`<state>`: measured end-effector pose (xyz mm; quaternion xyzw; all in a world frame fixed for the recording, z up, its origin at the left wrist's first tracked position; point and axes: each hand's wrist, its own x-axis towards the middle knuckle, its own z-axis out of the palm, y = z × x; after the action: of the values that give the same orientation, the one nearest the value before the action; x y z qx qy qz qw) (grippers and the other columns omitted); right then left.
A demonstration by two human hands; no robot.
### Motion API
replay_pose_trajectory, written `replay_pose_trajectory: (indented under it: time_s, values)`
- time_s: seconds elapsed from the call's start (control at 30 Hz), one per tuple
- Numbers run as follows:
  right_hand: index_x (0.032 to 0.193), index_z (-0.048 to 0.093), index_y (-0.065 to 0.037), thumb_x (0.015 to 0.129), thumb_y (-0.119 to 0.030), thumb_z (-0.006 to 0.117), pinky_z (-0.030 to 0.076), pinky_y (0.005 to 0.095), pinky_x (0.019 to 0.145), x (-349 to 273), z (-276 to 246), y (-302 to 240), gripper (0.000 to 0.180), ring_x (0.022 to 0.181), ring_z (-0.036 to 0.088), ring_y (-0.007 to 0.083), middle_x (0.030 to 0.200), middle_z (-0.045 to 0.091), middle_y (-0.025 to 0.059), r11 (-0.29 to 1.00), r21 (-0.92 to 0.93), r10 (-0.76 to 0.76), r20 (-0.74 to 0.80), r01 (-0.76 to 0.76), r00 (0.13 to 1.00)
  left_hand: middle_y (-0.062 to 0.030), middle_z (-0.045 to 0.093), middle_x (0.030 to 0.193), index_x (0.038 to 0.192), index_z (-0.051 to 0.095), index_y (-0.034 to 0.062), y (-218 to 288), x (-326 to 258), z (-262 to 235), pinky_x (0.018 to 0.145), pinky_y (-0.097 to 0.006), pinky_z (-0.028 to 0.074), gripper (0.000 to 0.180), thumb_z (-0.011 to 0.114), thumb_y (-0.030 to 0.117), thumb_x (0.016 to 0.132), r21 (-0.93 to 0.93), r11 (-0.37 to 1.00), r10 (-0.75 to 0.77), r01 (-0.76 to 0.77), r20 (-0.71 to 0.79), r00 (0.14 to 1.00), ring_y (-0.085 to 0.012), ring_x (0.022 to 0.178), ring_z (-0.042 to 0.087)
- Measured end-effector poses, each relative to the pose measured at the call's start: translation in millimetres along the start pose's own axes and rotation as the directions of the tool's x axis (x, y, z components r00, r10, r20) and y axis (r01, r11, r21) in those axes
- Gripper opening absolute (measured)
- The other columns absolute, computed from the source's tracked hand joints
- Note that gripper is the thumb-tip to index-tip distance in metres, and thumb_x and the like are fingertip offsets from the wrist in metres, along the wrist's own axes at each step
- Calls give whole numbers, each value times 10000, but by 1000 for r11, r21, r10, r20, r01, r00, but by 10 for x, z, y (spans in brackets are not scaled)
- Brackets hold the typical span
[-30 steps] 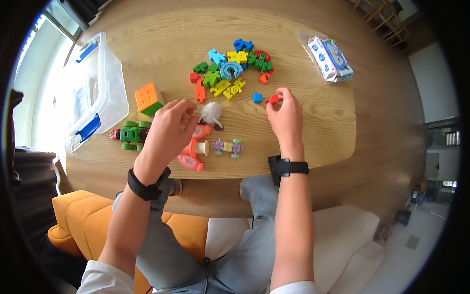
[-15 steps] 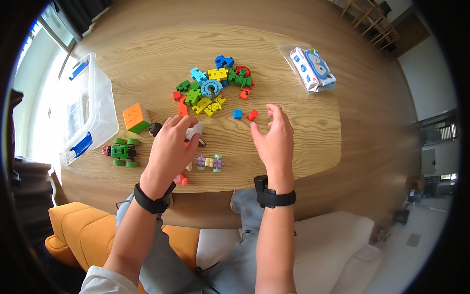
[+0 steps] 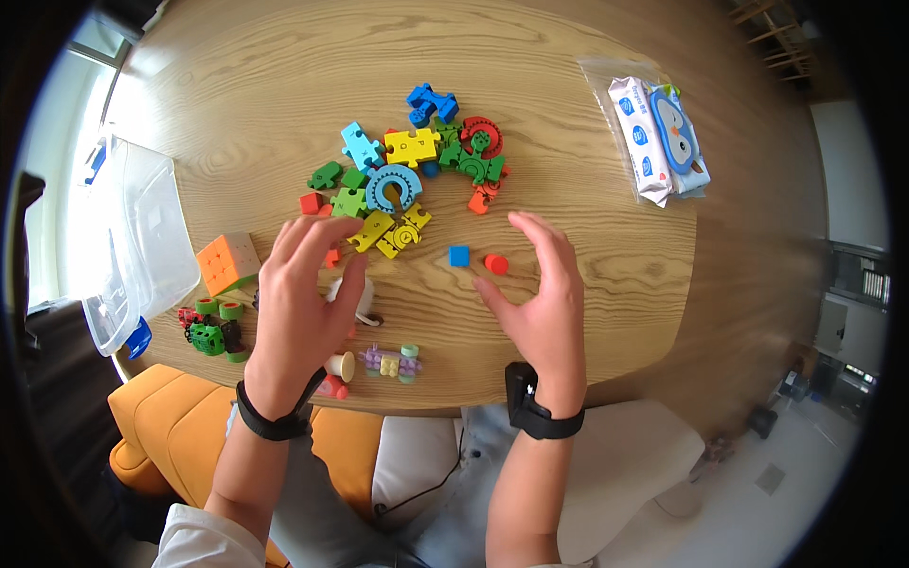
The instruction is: The person assembles small plastic toys on a wooden table, including a green vehicle, a red car, and a purple train. They connect wheels to the vehicle, attach parts to the train, and handle a small figurine and a Rubik's cube.
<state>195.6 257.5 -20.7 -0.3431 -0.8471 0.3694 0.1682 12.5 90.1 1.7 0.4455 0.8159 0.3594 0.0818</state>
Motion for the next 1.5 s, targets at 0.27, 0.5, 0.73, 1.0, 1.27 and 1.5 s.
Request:
replay_pose_trajectory:
  time_s: [0.27, 0.5, 0.73, 1.0, 1.27, 1.5]
  values:
    - [1368, 626, -74, 742, -107, 921, 479, 454, 1113, 166, -160, -7, 693, 1306, 598, 353, 1373, 654, 145, 989, 0, -145, 81, 145, 986, -171, 661, 1007, 1144, 679, 11, -10, -162, -43, 823, -459, 534, 287, 759, 22, 868, -81, 993, -89, 81, -94, 992, -373, 945, 628]
    - [1352, 627, -61, 756, -112, 910, 498, 453, 1061, -368, -261, -13, 662, 1244, 621, 371, 1307, 668, 154, 989, -3, -145, 20, 145, 989, -184, 659, 1045, 1159, 663, -7, 103, -395, 0, 890, -471, 533, 299, 743, 60, 879, 73, 997, 28, -16, -178, 984, -387, 1019, 623]
    - [1317, 659, -72, 774, -114, 896, 539, 386, 862, -493, -265, 142, 593, 1057, 659, 240, 1232, 716, 94, 995, 14, -92, -114, 95, 989, -175, 683, 1145, 1207, 693, 9, 485, -697, 189, 1000, -461, 519, 341, 762, 130, 895, 114, 989, 87, -92, 50, 995, -382, 1135, 621]
    - [1245, 679, -65, 792, -31, 832, 544, 363, 791, -289, -49, 94, 480, 978, 668, 230, 1178, 713, 89, 994, -83, -78, -129, 68, 989, -146, 708, 979, 1058, 732, -1, 289, -592, 224, 866, -458, 547, 195, 735, 26, 865, 29, 989, 145, -145, 15, 989, -362, 962, 655]
    - [1221, 688, -63, 796, 9, 802, 550, 376, 797, -104, 101, 79, 446, 983, 687, 247, 1185, 709, 84, 978, -106, -189, -97, 178, 977, -67, 696, 962, 1003, 728, 34, 435, -559, 480, 835, -395, 528, 162, 715, 39, 842, 10, 986, 165, -166, 62, 984, -259, 948, 652]
    - [1213, 696, -65, 815, -15, 794, 553, 376, 801, -33, 174, 157, 413, 981, 709, 249, 1153, 738, 85, 985, -113, -140, -58, 132, 988, -85, 697, 960, 1026, 731, 27, 391, -522, 542, 846, -402, 540, 193, 697, 12, 837, -32, 994, 109, -106, 85, 990, -273, 942, 652]
